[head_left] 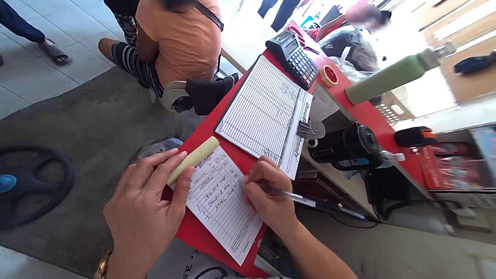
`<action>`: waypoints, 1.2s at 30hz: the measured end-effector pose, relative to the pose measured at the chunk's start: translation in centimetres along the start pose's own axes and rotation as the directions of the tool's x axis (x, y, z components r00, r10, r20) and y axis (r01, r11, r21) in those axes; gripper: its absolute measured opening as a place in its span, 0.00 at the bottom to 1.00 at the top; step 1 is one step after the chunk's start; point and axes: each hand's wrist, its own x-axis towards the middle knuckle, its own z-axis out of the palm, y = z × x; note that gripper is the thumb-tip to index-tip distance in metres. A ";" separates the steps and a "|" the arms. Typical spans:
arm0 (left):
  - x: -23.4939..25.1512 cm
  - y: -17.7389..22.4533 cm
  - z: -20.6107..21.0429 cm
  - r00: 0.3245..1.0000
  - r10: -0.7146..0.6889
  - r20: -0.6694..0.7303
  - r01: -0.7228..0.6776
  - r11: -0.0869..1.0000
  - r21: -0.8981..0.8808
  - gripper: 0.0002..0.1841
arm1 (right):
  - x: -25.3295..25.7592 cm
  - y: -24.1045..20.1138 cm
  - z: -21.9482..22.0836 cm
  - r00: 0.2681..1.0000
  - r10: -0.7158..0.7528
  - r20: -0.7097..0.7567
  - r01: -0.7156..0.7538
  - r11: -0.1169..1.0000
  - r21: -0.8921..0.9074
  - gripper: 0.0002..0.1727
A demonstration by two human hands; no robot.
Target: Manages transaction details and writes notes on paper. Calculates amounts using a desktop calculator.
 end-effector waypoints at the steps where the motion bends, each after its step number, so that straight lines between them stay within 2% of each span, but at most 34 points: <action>1: 0.0 0.0 0.0 1.000 0.002 -0.001 -0.002 1.000 0.000 0.21 | -0.1 0.0 0.0 1.000 -0.011 0.007 0.011 1.000 -0.011 0.07; 9: 0.0 0.1 0.0 1.000 0.012 -0.012 -0.012 1.000 0.005 0.20 | -0.2 -0.1 0.2 0.999 -0.010 -0.032 0.009 0.999 -0.040 0.09; 13: 0.1 0.1 0.0 0.999 0.032 -0.015 -0.031 0.999 0.024 0.21 | 0.0 0.0 0.1 1.000 -0.002 -0.027 0.001 1.000 -0.030 0.07; 16: 0.2 0.3 -0.1 0.999 0.046 -0.023 -0.045 0.998 0.032 0.21 | -0.5 -1.1 -0.3 0.995 -0.088 0.040 0.086 0.996 0.030 0.05; 18: 0.2 0.4 -0.2 0.999 0.045 -0.022 -0.044 0.998 0.034 0.21 | -1.1 -2.6 0.0 0.976 -0.160 0.145 0.152 0.986 0.070 0.04; 22: 0.2 0.4 -0.4 0.999 0.047 -0.011 -0.047 0.998 0.030 0.20 | -1.9 -2.4 2.1 0.938 -0.164 0.305 0.139 0.985 0.103 0.04; 26: 0.3 0.5 -0.4 0.999 0.045 -0.008 -0.045 0.999 0.030 0.20 | -2.1 -1.7 2.6 0.943 -0.145 0.298 0.129 0.989 0.072 0.03; 30: 0.3 0.4 -0.3 0.998 0.055 -0.008 -0.054 0.998 0.025 0.20 | -2.3 -1.8 3.0 0.935 -0.203 0.290 0.219 0.975 -0.023 0.05; 34: 0.3 0.4 -0.2 0.999 0.046 -0.011 -0.046 0.999 0.027 0.20 | -1.5 -1.7 1.8 0.950 -0.136 0.280 0.097 0.984 0.147 0.05; 36: 0.2 0.4 -0.2 0.999 0.044 -0.017 -0.043 0.999 0.030 0.20 | -1.3 -1.5 1.3 0.956 -0.145 0.254 0.112 0.984 0.140 0.05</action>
